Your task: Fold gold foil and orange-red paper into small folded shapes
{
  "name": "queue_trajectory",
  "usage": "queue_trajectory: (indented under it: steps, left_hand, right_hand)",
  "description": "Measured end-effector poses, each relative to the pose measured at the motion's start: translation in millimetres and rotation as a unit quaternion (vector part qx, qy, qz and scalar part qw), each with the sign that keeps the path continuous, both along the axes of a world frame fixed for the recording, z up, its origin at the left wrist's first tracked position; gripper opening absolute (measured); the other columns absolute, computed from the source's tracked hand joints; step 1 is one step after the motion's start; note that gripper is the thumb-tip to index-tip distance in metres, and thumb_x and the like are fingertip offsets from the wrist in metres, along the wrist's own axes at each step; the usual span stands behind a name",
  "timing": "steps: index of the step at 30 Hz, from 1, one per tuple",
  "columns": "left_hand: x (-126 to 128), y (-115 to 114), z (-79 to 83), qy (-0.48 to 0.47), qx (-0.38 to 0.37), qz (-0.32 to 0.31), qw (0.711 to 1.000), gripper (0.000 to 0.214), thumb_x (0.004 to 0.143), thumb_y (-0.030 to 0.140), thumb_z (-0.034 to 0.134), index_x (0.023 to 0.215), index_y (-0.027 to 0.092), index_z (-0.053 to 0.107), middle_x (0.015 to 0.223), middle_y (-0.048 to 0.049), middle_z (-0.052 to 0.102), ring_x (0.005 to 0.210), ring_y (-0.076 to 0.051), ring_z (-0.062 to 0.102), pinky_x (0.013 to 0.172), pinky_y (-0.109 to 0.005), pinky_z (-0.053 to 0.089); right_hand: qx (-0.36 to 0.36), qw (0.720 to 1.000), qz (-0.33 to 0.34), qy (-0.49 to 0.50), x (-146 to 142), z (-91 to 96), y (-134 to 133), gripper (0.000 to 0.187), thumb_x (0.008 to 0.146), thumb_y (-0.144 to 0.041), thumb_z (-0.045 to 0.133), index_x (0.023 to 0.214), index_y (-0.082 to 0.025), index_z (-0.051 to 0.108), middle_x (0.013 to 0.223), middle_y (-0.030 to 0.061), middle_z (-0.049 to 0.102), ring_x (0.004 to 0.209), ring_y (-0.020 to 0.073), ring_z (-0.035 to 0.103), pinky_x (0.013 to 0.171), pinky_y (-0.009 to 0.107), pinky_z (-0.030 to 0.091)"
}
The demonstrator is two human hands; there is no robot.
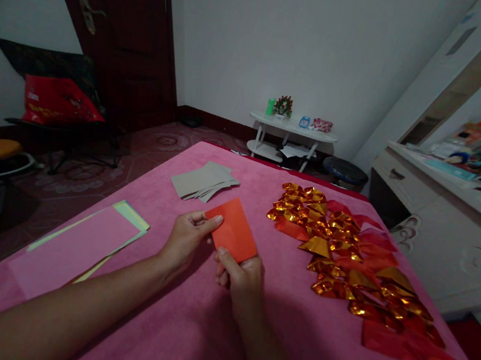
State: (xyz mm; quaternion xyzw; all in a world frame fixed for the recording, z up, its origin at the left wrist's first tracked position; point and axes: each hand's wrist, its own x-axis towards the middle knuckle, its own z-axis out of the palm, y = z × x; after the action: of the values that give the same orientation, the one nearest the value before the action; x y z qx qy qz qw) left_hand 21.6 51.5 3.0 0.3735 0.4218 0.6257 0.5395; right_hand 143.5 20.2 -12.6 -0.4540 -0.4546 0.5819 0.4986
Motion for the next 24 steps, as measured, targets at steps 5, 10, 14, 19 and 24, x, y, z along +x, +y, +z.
queue_trajectory:
  steps: [5, 10, 14, 19, 24]
  left_hand:
    - [-8, 6, 3.2, 0.037, 0.006, 0.022, 0.999, 0.046, 0.071, 0.052, 0.069, 0.052, 0.014, 0.048, 0.044, 0.0059, 0.042, 0.039, -0.005, 0.034, 0.039, -0.019, 0.023]
    - [-8, 6, 4.9, 0.029, -0.001, 0.053, 0.998, 0.052, 0.075, 0.060, 0.059, 0.054, 0.016, 0.043, 0.045, 0.0063, 0.038, 0.040, -0.005, 0.033, 0.039, -0.019, 0.023]
    - [-4, -1, 6.3, 0.011, 0.029, -0.024, 0.999, 0.047, 0.075, 0.057, 0.063, 0.060, 0.015, 0.048, 0.050, 0.0048, 0.047, 0.041, -0.005, 0.040, 0.040, -0.018, 0.030]
    - [12, -16, 0.4, -0.049, -0.004, -0.215, 0.975, 0.036, 0.074, 0.050, 0.066, 0.078, 0.016, 0.056, 0.046, 0.0053, 0.050, 0.033, -0.012, 0.049, 0.034, -0.021, 0.034]
    - [6, -7, -4.3, -0.012, 0.002, -0.119, 0.993, 0.037, 0.073, 0.050, 0.067, 0.072, 0.014, 0.057, 0.053, 0.0032, 0.053, 0.041, -0.008, 0.048, 0.040, -0.019, 0.034]
  right_hand:
    - [0.018, 0.996, 0.041, -0.079, -5, 3.2, -7, 0.036, 0.073, -0.047, 0.067, 0.061, -0.014, 0.063, 0.041, -0.0031, 0.049, 0.037, 0.0075, 0.039, 0.039, 0.021, 0.029]
    - [0.023, 0.993, 0.055, -0.099, -13, 0.3, -14, 0.038, 0.072, -0.049, 0.067, 0.056, -0.015, 0.060, 0.040, -0.0044, 0.045, 0.038, 0.0083, 0.038, 0.042, 0.022, 0.033]
    - [0.001, 0.998, -0.030, -0.047, -17, 1.7, -15, 0.037, 0.069, -0.049, 0.070, 0.053, -0.017, 0.059, 0.036, -0.0044, 0.042, 0.037, 0.0105, 0.041, 0.041, 0.025, 0.037]
    - [0.009, 0.995, -0.101, 0.016, -14, 0.9, -11, 0.035, 0.067, -0.048, 0.072, 0.055, -0.018, 0.058, 0.036, -0.0066, 0.040, 0.034, 0.0092, 0.038, 0.040, 0.025, 0.040]
    - [0.003, 0.999, -0.024, -0.023, -16, -1.9, -11, 0.046, 0.069, -0.058, 0.068, 0.051, -0.017, 0.055, 0.032, -0.0068, 0.036, 0.031, 0.0075, 0.035, 0.037, 0.023, 0.038]
